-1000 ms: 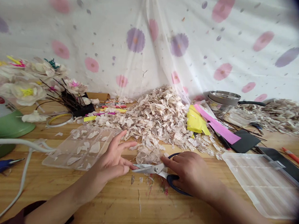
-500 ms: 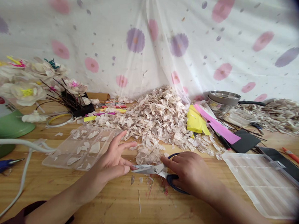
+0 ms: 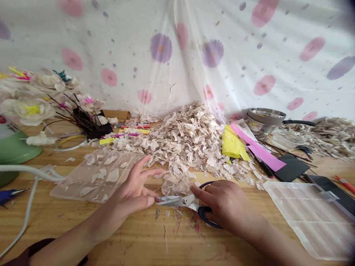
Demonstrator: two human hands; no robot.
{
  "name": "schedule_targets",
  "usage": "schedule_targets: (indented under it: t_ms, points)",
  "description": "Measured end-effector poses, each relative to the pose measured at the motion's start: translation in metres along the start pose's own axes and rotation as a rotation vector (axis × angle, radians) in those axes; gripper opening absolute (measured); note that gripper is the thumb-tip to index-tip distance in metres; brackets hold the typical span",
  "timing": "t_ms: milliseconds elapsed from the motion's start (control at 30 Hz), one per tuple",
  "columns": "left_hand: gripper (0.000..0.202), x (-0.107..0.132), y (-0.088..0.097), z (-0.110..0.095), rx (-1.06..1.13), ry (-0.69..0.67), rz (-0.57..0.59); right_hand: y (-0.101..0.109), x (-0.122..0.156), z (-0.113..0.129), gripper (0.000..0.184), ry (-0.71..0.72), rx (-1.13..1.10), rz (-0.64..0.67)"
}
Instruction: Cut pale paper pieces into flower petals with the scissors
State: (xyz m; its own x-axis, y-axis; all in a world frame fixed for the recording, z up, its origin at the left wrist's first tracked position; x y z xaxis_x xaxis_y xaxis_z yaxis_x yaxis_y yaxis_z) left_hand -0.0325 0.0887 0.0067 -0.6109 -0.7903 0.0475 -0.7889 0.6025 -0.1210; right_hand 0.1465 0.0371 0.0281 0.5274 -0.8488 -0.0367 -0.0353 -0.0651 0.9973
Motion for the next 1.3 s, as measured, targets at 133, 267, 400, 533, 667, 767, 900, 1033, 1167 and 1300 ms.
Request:
schedule_targets:
  t_ms: [133, 267, 400, 533, 667, 767, 900, 1033, 1167, 1300]
  points:
    - [0.082, 0.0005, 0.0004, 0.0005, 0.011, -0.001, -0.012, -0.001, -0.0013, -0.0013, 0.037, -0.009, -0.008, 0.009]
    - [0.083, 0.0006, 0.0017, -0.0005, 0.02, -0.015, -0.023, -0.0015, -0.0004, -0.0024, 0.038, -0.019, -0.015, 0.021]
    - [0.084, 0.0007, 0.0016, -0.0013, 0.04, -0.022, -0.022, -0.0011, 0.0, -0.0021, 0.038, -0.013, -0.01, 0.015]
    - [0.083, 0.0011, 0.0015, -0.0014, 0.069, -0.02, -0.032, -0.0006, -0.0003, -0.0018, 0.038, -0.008, 0.007, -0.011]
    - [0.083, 0.0008, 0.0017, -0.0011, 0.106, -0.004, -0.037, 0.0006, 0.0004, -0.0022, 0.036, -0.008, 0.01, -0.035]
    - [0.084, 0.0003, 0.0016, -0.0003, 0.127, 0.019, -0.029, 0.0011, 0.0006, -0.002, 0.036, 0.0, 0.01, -0.044]
    - [0.082, 0.0001, 0.0013, 0.0007, 0.121, 0.055, -0.024, 0.002, 0.0004, -0.0018, 0.036, 0.003, 0.017, -0.062]
    - [0.083, 0.0008, 0.0016, 0.0011, 0.133, 0.074, -0.032, 0.0017, 0.0009, -0.0015, 0.036, 0.007, 0.019, -0.066]
    - [0.083, 0.0009, 0.0016, 0.0014, 0.134, 0.078, -0.032, 0.0014, 0.0019, -0.0016, 0.036, 0.007, 0.023, -0.075]
    - [0.082, -0.0006, 0.0007, 0.0008, 0.135, 0.078, -0.027, 0.001, 0.0022, -0.0012, 0.035, 0.009, 0.024, -0.08]
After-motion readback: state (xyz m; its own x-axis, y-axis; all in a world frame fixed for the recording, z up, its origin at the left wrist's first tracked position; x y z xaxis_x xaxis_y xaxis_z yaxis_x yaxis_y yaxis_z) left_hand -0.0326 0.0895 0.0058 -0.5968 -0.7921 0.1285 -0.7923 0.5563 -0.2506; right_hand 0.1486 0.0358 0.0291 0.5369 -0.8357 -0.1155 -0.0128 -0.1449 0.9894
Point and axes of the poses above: each hand's wrist, its own x-axis away from the middle knuckle, its own y-axis out of the back of the hand, z = x × y, the point moved 8 cm from there along -x, towards the middle knuckle, and after that the axes turned 5 degrees about z, right-handed, at the moved point
